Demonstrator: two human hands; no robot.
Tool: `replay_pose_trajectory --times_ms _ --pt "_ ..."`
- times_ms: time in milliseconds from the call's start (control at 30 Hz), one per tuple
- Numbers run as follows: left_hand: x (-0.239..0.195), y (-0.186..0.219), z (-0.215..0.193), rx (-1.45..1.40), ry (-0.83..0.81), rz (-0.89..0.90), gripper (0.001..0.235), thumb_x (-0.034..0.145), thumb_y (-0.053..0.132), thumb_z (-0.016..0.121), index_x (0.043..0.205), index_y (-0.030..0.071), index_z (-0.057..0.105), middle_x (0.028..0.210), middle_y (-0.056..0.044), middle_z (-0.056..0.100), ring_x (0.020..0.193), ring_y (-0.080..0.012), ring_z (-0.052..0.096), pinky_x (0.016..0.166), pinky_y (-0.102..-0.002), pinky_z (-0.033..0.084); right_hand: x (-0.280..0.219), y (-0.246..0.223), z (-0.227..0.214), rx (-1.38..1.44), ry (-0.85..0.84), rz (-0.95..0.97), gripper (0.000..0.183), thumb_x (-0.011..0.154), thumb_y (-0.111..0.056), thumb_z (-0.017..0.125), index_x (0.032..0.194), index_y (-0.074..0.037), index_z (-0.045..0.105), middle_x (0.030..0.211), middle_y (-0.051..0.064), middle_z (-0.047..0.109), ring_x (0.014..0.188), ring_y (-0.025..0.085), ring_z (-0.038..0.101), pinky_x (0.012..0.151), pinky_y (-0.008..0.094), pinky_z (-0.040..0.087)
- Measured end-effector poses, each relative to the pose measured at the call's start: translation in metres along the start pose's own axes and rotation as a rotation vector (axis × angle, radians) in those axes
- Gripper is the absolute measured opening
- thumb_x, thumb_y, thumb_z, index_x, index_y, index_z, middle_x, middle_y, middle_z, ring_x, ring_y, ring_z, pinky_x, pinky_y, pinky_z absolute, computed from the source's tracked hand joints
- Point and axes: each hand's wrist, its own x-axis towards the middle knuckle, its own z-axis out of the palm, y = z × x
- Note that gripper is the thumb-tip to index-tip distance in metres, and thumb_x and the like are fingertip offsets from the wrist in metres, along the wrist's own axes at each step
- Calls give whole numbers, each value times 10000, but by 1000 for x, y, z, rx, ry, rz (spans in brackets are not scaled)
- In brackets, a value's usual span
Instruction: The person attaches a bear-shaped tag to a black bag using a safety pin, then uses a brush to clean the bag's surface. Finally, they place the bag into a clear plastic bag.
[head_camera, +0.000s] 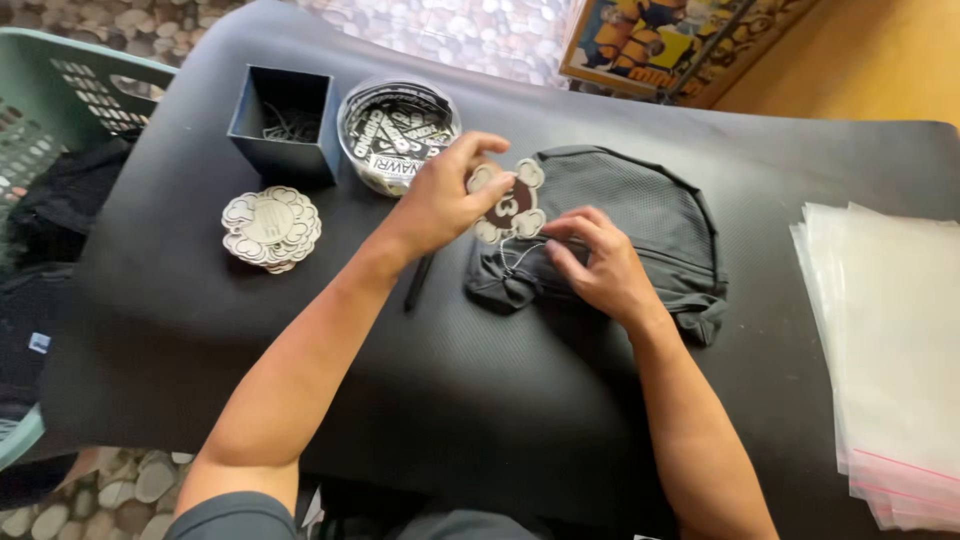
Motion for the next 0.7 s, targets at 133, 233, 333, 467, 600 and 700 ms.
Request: replay_pose_trajectory --times_ms 133,233,333,467,600,700 --pt "18 -4 24 -73 -49 -33 386 942 289 720 1289 168 600 919 -27 766 854 -221 694 819 -388 543 -1 4 -8 30 34 125 281 1001 -266 685 1274 -201 703 1179 58 683 1094 263 676 984 461 468" --pt "23 -12 35 -79 -36 -34 342 953 282 711 1269 190 616 925 -7 768 827 -186 686 773 -346 537 -3 10 -6 252 107 228 444 992 -242 703 1416 -151 606 1145 108 715 1054 206 687 897 342 490" --pt "21 -19 42 -102 -46 -34 367 953 294 717 1292 213 603 937 5 769 824 -166 673 764 -329 533 -3 13 -7 579 65 280 522 955 -137 558 1471 -62 529 1143 155 682 1046 217 674 944 348 497" --pt "15 -29 53 -160 -44 -77 384 954 313 735 1302 228 597 936 34 768 816 -120 668 763 -282 535 -1 6 -1 582 108 315 401 970 -120 637 1358 -24 606 1085 135 729 976 157 686 876 291 514" --pt "11 -8 49 -207 -32 -118 340 993 424 684 1251 216 607 902 45 756 809 -112 679 783 -278 560 -4 19 -3 627 202 338 329 974 -57 696 1279 41 620 1023 129 723 922 139 677 863 294 544" --pt "14 -15 32 2 -7 -120 227 1036 408 602 1101 201 670 821 7 749 775 -177 711 734 -337 569 -3 29 -4 618 339 423 235 960 -65 707 1174 -33 617 945 60 698 738 57 619 620 172 473"
